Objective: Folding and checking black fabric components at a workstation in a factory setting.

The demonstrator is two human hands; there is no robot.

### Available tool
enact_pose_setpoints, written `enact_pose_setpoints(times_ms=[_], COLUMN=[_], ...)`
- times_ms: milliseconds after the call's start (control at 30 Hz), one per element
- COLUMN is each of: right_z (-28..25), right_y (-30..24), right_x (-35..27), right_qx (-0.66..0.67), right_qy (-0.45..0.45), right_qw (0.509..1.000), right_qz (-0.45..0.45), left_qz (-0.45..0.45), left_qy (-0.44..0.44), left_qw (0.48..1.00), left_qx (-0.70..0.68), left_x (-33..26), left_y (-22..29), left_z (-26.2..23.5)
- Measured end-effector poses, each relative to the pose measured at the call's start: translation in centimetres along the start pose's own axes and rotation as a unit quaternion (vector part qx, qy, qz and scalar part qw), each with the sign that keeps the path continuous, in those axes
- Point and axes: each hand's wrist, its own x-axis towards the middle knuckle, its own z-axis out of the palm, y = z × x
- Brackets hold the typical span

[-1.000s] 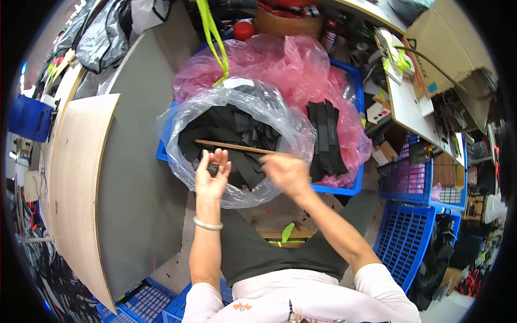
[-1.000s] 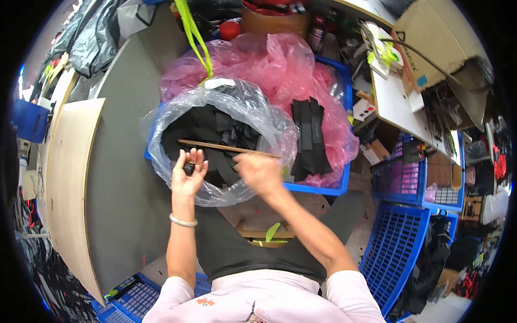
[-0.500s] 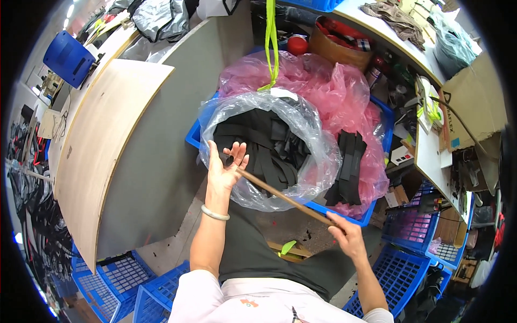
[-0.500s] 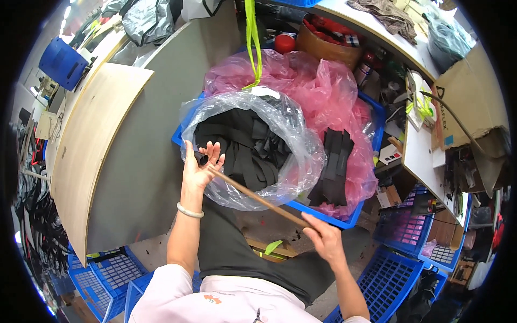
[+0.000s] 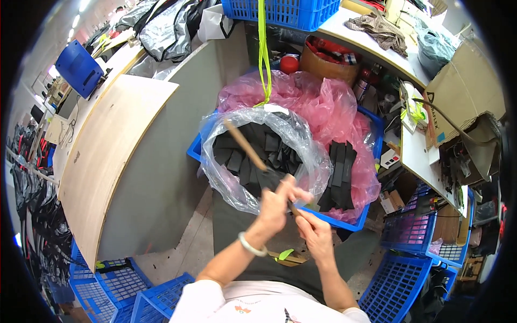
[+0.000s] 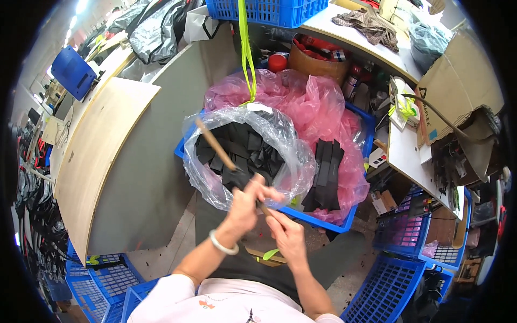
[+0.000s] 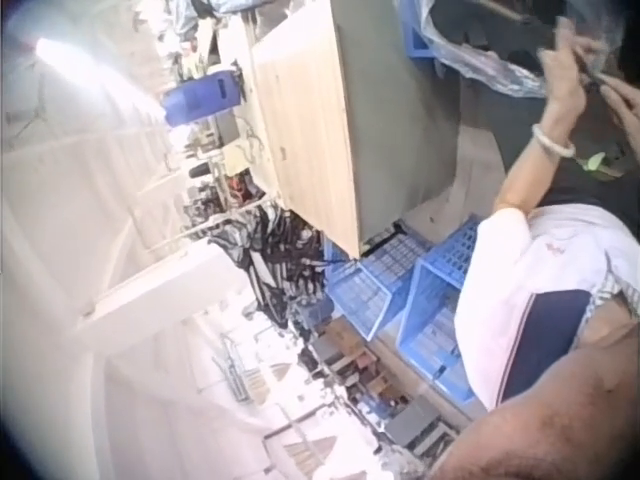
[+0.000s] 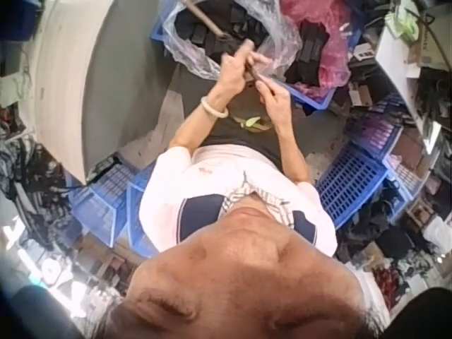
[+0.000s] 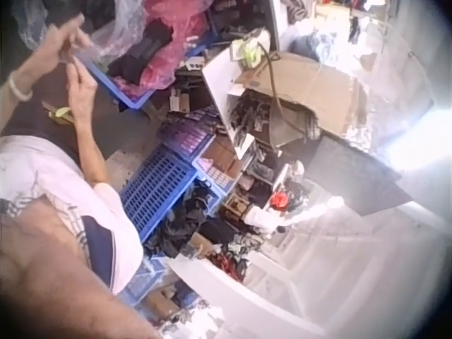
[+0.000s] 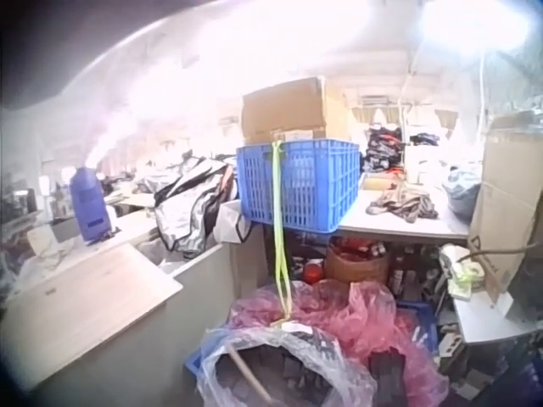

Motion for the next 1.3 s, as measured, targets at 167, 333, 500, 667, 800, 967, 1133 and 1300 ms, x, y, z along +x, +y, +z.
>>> enact_pose_setpoints(times_ms=[167, 333, 500, 667, 800, 967, 1133, 1300], right_z=[-4.9, 0.7, -0.9, 1.2, 2.2, 1.6, 1.2, 0.9], right_y=[0.1, 0.4, 2.0, 1.8, 1.0, 1.5, 2.7, 3.3], right_x=[-3.0, -0.6, -3.3, -2.8, -1.5, -0.6, 0.5, 2.0], right_qx=[-0.171, -0.077, 0.138, 0.29, 0.355, 0.393, 0.432, 0.321], right_qy=[-0.026, -0.01, -0.069, -0.129, -0.151, -0.16, -0.187, -0.128], right_qw=[0.98, 0.994, 0.983, 0.928, 0.895, 0.869, 0.835, 0.895], right_qz=[-0.099, -0.075, 0.096, 0.193, 0.223, 0.256, 0.285, 0.282], left_qz=[0.022, 0.008, 0.146, 0.213, 0.182, 0.14, 0.067, 0.065], left_qy=[0.026, 0.001, -0.004, 0.015, -0.003, 0.009, 0.065, 0.135], left_qw=[0.986, 0.993, 0.983, 0.972, 0.982, 0.983, 0.975, 0.957], left_qx=[-0.162, -0.115, -0.116, -0.099, -0.052, -0.121, -0.201, -0.248], left_x=[3.3, 0.7, 2.5, 2.8, 2.5, 3.7, 5.9, 9.5], left_y=[5.6, 1.9, 5.7, 4.5, 3.4, 3.9, 3.2, 2.4], left_z=[-5.1, -1.5, -3.9, -3.5, -3.3, -4.3, -6.7, -8.2])
